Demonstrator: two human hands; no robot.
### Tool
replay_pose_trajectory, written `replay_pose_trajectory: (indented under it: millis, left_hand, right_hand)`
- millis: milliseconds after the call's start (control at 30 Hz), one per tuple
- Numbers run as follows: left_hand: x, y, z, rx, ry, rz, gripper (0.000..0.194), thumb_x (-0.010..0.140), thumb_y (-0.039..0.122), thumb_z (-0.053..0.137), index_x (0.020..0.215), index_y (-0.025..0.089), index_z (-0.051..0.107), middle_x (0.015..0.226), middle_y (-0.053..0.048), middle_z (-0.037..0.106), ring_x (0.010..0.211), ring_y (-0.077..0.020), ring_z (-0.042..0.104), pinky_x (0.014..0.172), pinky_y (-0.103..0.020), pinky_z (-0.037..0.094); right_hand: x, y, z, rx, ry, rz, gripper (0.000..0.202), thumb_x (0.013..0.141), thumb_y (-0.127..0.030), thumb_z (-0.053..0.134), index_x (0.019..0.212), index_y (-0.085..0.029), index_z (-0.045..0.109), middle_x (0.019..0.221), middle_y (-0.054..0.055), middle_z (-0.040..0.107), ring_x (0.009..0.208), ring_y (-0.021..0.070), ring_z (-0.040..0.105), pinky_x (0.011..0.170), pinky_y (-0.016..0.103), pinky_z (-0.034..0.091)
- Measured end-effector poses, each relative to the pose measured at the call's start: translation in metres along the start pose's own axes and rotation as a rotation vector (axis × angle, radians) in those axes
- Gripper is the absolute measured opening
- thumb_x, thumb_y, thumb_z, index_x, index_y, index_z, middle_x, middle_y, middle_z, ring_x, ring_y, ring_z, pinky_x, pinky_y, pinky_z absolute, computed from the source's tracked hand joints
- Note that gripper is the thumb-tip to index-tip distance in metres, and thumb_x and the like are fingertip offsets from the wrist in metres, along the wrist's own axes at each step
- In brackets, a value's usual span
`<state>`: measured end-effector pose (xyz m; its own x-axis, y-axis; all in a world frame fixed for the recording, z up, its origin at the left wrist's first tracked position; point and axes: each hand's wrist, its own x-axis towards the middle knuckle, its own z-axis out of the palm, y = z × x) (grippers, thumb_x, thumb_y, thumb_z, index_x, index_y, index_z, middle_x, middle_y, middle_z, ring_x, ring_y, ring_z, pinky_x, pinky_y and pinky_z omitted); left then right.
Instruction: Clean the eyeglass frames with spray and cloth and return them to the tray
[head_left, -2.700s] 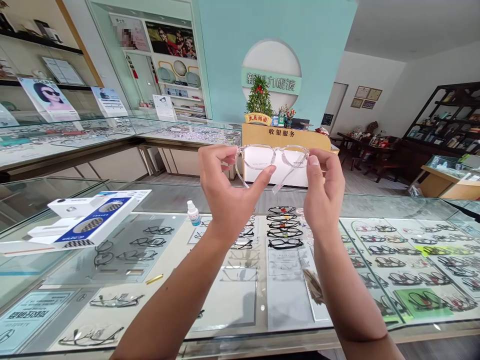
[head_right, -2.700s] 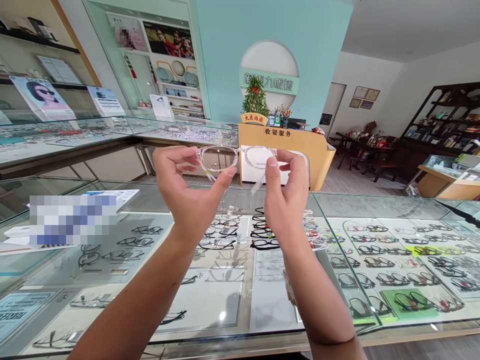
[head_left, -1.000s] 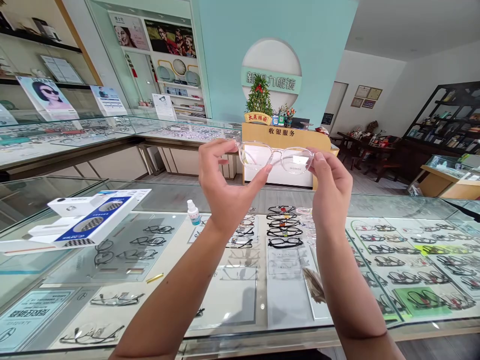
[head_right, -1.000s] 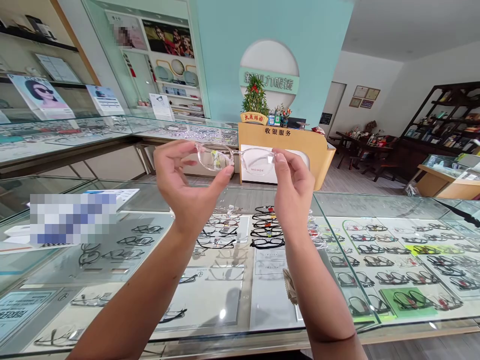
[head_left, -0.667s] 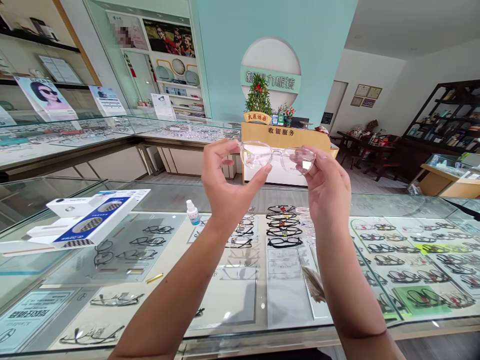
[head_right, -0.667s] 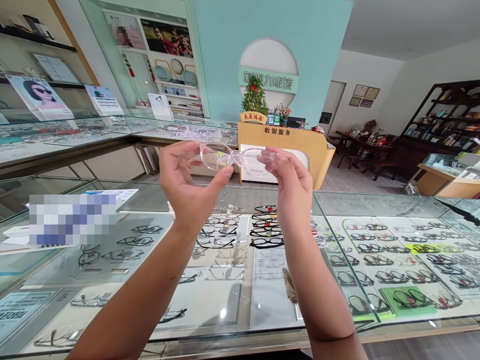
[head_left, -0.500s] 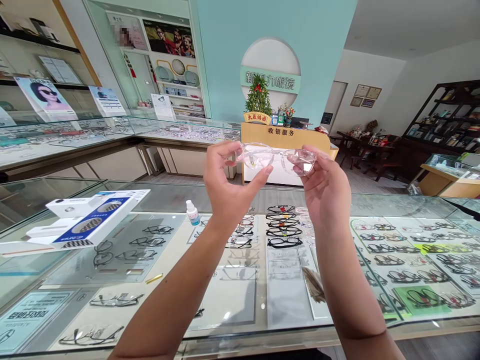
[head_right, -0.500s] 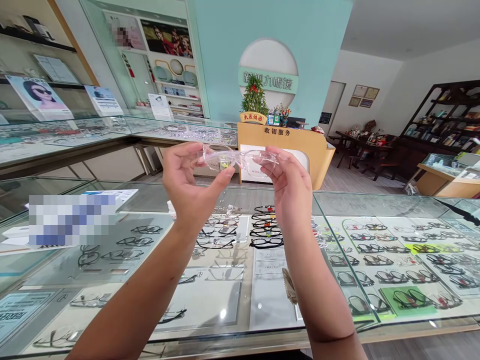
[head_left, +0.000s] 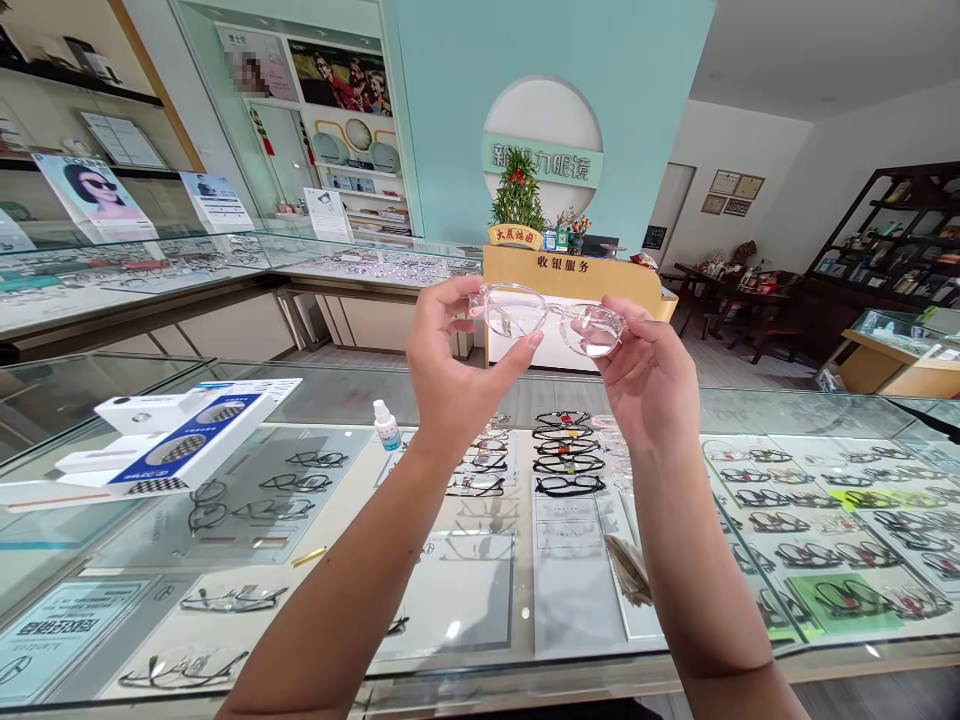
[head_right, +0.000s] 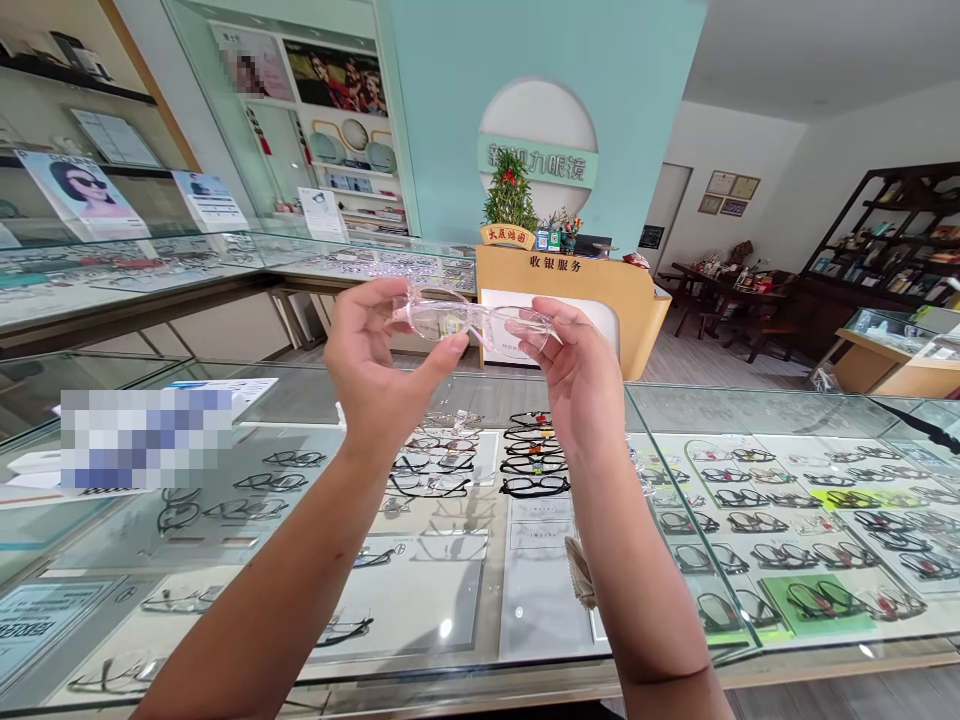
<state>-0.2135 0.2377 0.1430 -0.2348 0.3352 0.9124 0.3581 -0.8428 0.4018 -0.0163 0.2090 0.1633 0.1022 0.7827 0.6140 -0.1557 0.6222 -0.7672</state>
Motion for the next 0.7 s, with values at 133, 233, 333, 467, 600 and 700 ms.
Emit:
replay_pose_trajectory:
  millis: [133,233,333,467,600,700]
  left_hand:
    - [0.004,0.0,-0.005,-0.006,-0.035,0.016,0.062,0.079,0.04,0.096,0.131,0.03,0.064,0.128,-0.007,0.07,0.117,-0.0278,0.071,0.094,-0.045,0.06]
    - [0.005,0.005,-0.008,0.003,-0.121,0.043,0.064,0.077,0.036,0.097,0.132,0.03,0.064,0.13,-0.007,0.071,0.118,-0.0282,0.071,0.094,-0.045,0.059]
    - [0.006,0.011,-0.01,0.017,-0.193,0.076,0.068,0.076,0.036,0.097,0.134,0.028,0.064,0.13,-0.008,0.072,0.12,-0.0299,0.07,0.094,-0.046,0.058]
    - [0.006,0.014,-0.011,0.023,-0.224,0.071,0.07,0.075,0.038,0.097,0.135,0.029,0.062,0.13,-0.007,0.073,0.122,-0.0308,0.071,0.095,-0.046,0.057]
    - [0.007,0.013,-0.012,-0.03,-0.27,0.012,0.074,0.073,0.037,0.097,0.137,0.031,0.06,0.132,-0.007,0.073,0.122,-0.0302,0.071,0.095,-0.046,0.058]
    - [0.007,0.01,-0.011,-0.107,-0.316,-0.065,0.08,0.071,0.04,0.099,0.139,0.033,0.058,0.13,-0.008,0.072,0.123,-0.0314,0.071,0.093,-0.046,0.06]
  right_hand:
    - [-0.002,-0.008,-0.005,-0.098,0.115,-0.048,0.027,0.098,-0.045,0.063,0.11,-0.028,0.08,0.127,0.007,0.08,0.119,0.0264,0.075,0.103,0.047,0.058]
    - [-0.006,-0.017,-0.005,-0.292,0.063,-0.132,0.015,0.095,-0.038,0.073,0.105,-0.03,0.083,0.121,0.004,0.079,0.121,0.0247,0.071,0.11,0.047,0.052]
    - [-0.009,-0.021,-0.002,-0.397,-0.077,-0.149,0.009,0.093,-0.034,0.077,0.096,-0.029,0.083,0.115,0.003,0.078,0.115,0.0241,0.07,0.108,0.047,0.052]
    - [-0.008,-0.019,-0.002,-0.377,-0.155,-0.118,0.009,0.094,-0.034,0.077,0.089,-0.028,0.082,0.111,0.003,0.078,0.109,0.0231,0.071,0.103,0.046,0.055]
    - [-0.005,-0.017,-0.007,-0.329,-0.213,-0.054,0.009,0.093,-0.034,0.078,0.087,-0.029,0.083,0.112,0.002,0.079,0.111,0.0232,0.071,0.106,0.047,0.054]
    - [-0.004,-0.016,-0.009,-0.284,-0.226,0.012,0.008,0.09,-0.033,0.081,0.083,-0.03,0.084,0.116,0.001,0.079,0.114,0.0237,0.071,0.108,0.049,0.053]
